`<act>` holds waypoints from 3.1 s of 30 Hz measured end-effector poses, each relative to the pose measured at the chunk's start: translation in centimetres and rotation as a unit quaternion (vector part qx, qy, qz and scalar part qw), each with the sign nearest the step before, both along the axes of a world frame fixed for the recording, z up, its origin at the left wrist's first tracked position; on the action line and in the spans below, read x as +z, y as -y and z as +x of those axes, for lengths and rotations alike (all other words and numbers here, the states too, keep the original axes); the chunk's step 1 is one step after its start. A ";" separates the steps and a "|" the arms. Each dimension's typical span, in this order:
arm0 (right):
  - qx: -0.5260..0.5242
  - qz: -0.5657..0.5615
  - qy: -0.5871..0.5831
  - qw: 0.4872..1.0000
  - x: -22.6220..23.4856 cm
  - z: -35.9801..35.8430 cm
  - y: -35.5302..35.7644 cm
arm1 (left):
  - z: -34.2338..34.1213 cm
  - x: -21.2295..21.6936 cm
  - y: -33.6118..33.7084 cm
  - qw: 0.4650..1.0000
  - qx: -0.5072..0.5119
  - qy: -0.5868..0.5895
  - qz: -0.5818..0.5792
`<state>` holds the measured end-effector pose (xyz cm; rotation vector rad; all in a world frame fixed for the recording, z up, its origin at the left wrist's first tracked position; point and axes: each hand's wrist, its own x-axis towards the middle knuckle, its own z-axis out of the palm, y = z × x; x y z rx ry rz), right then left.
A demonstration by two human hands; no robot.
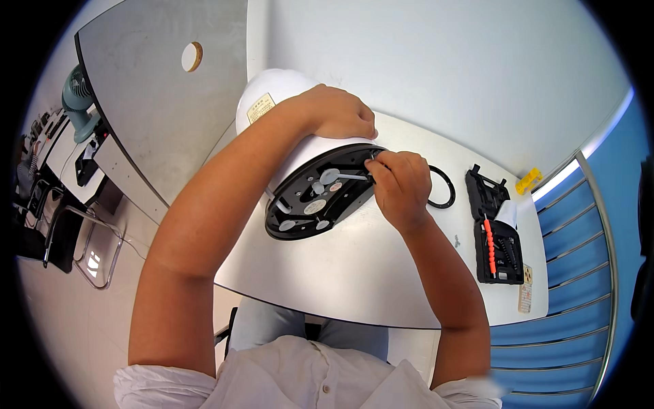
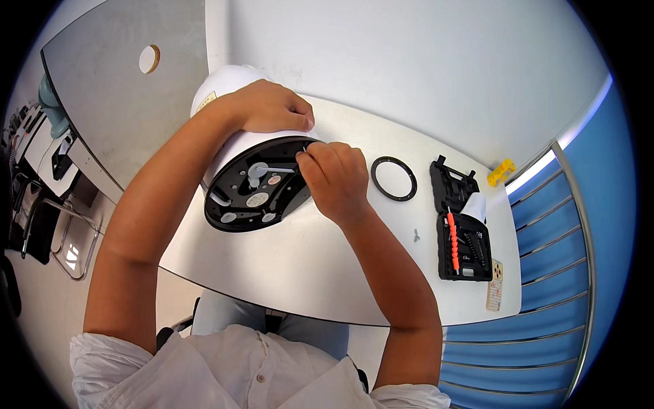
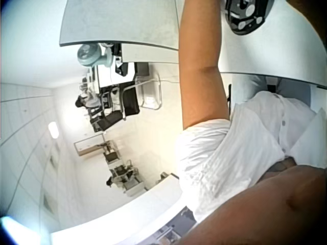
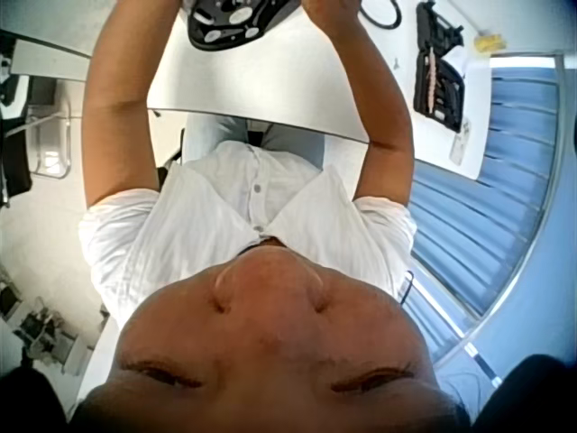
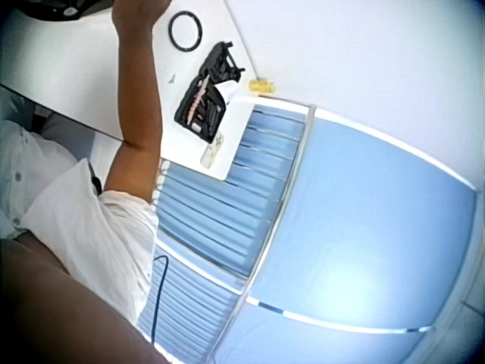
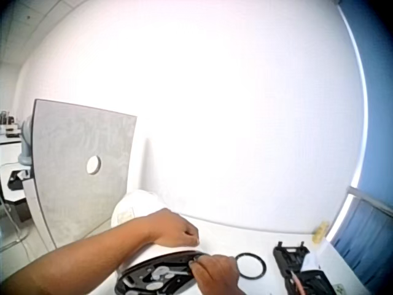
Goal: The person assembles a white cylindrical appliance by repeatedly inserting and tightening screws into the black base plate using a screwdriver. The person rotates the device to access different screw holes and continues securing the base throughout the clip.
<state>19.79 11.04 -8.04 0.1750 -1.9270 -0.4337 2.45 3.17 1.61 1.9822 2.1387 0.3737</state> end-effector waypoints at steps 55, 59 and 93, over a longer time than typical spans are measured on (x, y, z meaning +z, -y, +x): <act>-0.100 0.131 0.079 0.983 2.0 0.3 1.3 | -0.5 -0.5 1.3 0.998 -0.005 -0.019 0.052; -0.088 0.131 0.054 0.986 1.7 -0.1 1.1 | -0.6 -0.6 1.3 0.998 -0.006 -0.025 0.056; -0.071 0.177 0.059 0.980 2.8 0.3 1.1 | -0.7 -0.8 1.5 0.998 -0.007 -0.013 0.064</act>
